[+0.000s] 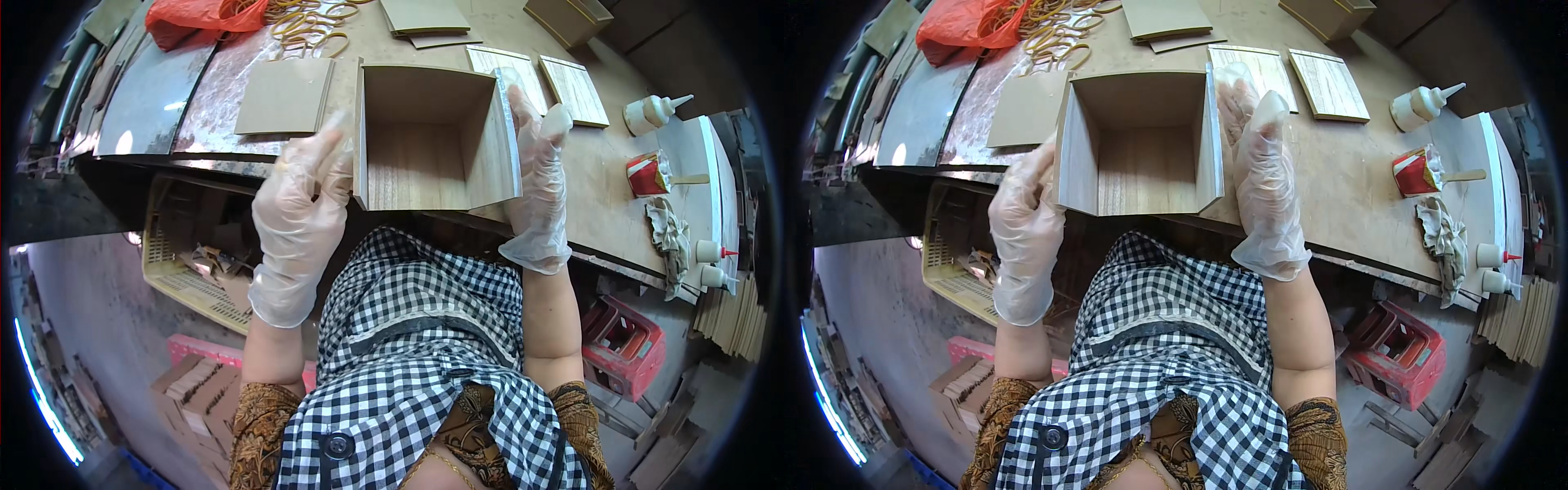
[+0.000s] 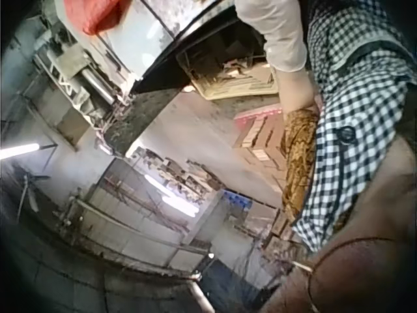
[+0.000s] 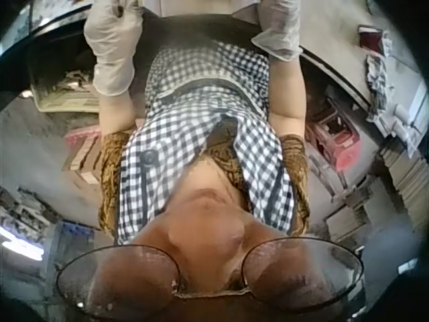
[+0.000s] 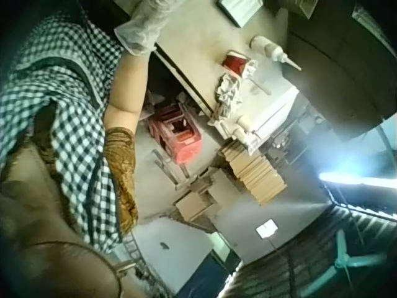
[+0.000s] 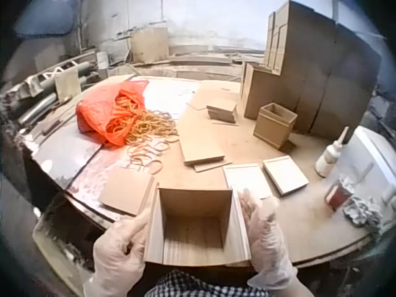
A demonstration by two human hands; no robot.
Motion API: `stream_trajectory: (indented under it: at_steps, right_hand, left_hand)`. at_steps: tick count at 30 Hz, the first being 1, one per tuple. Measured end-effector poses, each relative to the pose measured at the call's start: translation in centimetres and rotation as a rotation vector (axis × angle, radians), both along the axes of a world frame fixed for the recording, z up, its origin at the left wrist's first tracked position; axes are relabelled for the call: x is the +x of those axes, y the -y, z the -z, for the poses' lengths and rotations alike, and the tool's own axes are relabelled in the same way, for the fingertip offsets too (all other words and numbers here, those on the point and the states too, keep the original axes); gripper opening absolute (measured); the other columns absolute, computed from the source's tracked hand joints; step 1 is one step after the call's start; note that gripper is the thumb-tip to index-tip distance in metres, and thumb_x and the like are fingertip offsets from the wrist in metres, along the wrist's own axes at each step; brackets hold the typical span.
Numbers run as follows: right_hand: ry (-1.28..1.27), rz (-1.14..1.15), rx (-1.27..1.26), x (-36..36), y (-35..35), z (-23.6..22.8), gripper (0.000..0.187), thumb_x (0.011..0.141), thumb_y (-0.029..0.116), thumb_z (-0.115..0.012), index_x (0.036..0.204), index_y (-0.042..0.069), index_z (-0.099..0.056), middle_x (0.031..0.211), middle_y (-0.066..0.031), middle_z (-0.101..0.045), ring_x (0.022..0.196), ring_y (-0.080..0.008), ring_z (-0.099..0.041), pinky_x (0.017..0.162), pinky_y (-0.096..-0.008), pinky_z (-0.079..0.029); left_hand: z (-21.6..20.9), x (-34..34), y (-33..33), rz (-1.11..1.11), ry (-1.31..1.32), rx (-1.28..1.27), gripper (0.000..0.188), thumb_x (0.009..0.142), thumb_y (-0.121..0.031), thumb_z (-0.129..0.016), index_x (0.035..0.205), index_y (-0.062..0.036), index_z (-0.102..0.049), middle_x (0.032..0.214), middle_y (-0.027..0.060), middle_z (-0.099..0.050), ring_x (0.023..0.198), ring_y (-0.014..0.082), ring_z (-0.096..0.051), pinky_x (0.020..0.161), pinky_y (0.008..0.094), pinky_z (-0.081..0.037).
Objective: The person assembles small cardboard boxes by folding flat pieces into rectangular shapes. They secure the edges by hand and then wrap rubber bands around the finished boxes to hold them together. The person repeats this process for multiple units, stacking the completed boxes on the table.
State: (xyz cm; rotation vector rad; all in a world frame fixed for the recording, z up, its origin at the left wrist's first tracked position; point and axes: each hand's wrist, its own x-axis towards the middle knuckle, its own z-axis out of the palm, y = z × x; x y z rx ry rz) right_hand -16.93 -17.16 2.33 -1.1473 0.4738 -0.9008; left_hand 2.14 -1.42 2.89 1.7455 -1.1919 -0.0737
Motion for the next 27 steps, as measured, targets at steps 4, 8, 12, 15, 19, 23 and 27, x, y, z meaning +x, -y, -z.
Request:
stream_trajectory:
  at_steps: [4, 8, 12, 15, 19, 23, 27]
  right_hand:
    - [-0.003, 0.02, 0.042, 0.5, 0.0, 0.1, 0.106, 0.09, 0.068, -0.053, 0.152, -0.01, -0.018, 0.156, -0.0231, -0.029, 0.146, -0.0301, -0.029, 0.122, -0.0386, -0.023]
    - [0.116, 0.018, 0.161, 1.5, 0.8, 0.3, 0.101, 0.092, 0.065, -0.053, 0.152, -0.009, -0.021, 0.152, -0.0205, -0.037, 0.142, -0.0268, -0.037, 0.12, -0.037, -0.028]
    - [0.167, -0.034, 0.189, 3.4, 0.9, 0.9, 0.091, 0.093, 0.064, -0.053, 0.151, -0.003, -0.031, 0.142, -0.0135, -0.05, 0.131, -0.0214, -0.049, 0.113, -0.0348, -0.04]
    - [0.173, -0.066, 0.149, 3.6, 0.7, 1.1, 0.082, 0.094, 0.061, -0.052, 0.148, 0.002, -0.038, 0.136, -0.0096, -0.056, 0.124, -0.0195, -0.055, 0.106, -0.0343, -0.047]
    - [0.272, -0.119, 0.327, 3.7, 0.6, 1.7, 0.071, 0.097, 0.057, -0.051, 0.144, 0.003, -0.045, 0.133, -0.0087, -0.058, 0.12, -0.0196, -0.058, 0.103, -0.0345, -0.051]
    - [0.308, -0.124, 0.428, 3.9, 0.7, 2.3, 0.063, 0.101, 0.051, -0.05, 0.141, 0.002, -0.049, 0.13, -0.0099, -0.06, 0.119, -0.0195, -0.06, 0.102, -0.0344, -0.052]
    - [0.049, -0.139, 0.266, 3.8, 1.2, 2.9, 0.086, 0.096, 0.073, -0.028, 0.154, 0.009, -0.028, 0.149, -0.02, -0.042, 0.135, -0.0327, -0.048, 0.108, -0.0476, -0.048]
  left_hand:
    - [-1.3, 0.8, 0.1, -0.046, 0.208, -0.004, 0.042, 0.092, -0.018, -0.072, 0.129, -0.0013, -0.062, 0.111, 0.0137, -0.069, 0.097, 0.0224, -0.066, 0.084, 0.0333, -0.05]
    - [0.0, 0.4, 2.9, 0.085, -0.828, -0.355, 0.047, 0.104, -0.031, -0.054, 0.135, 0.0038, -0.052, 0.136, 0.0161, -0.058, 0.126, 0.0277, -0.055, 0.112, 0.0382, -0.038]
    - [3.9, 0.6, 5.7, 0.283, -1.452, -0.771, 0.055, 0.106, -0.027, -0.045, 0.15, 0.0024, -0.03, 0.149, 0.0172, -0.045, 0.138, 0.0264, -0.043, 0.118, 0.0425, -0.033]
    - [5.0, 1.1, 5.8, 0.76, -1.666, -0.817, 0.054, 0.107, -0.028, -0.042, 0.151, 0.0008, -0.032, 0.15, 0.0164, -0.044, 0.139, 0.0261, -0.041, 0.117, 0.041, -0.034]
    - [3.3, -0.5, 6.0, 0.335, -1.287, -0.506, 0.051, 0.107, -0.031, -0.04, 0.149, -0.0015, -0.039, 0.146, 0.0153, -0.048, 0.134, 0.0241, -0.047, 0.113, 0.0382, -0.04]
    - [4.1, -0.1, 5.8, 0.581, -1.166, -0.519, 0.05, 0.107, -0.033, -0.042, 0.145, -0.0017, -0.045, 0.14, 0.014, -0.054, 0.125, 0.0219, -0.056, 0.106, 0.0358, -0.047]
    - [4.1, -0.2, 6.2, 0.708, -1.318, -0.63, 0.049, 0.107, -0.034, -0.043, 0.143, -0.0008, -0.047, 0.136, 0.0137, -0.056, 0.122, 0.0224, -0.058, 0.104, 0.0351, -0.049]
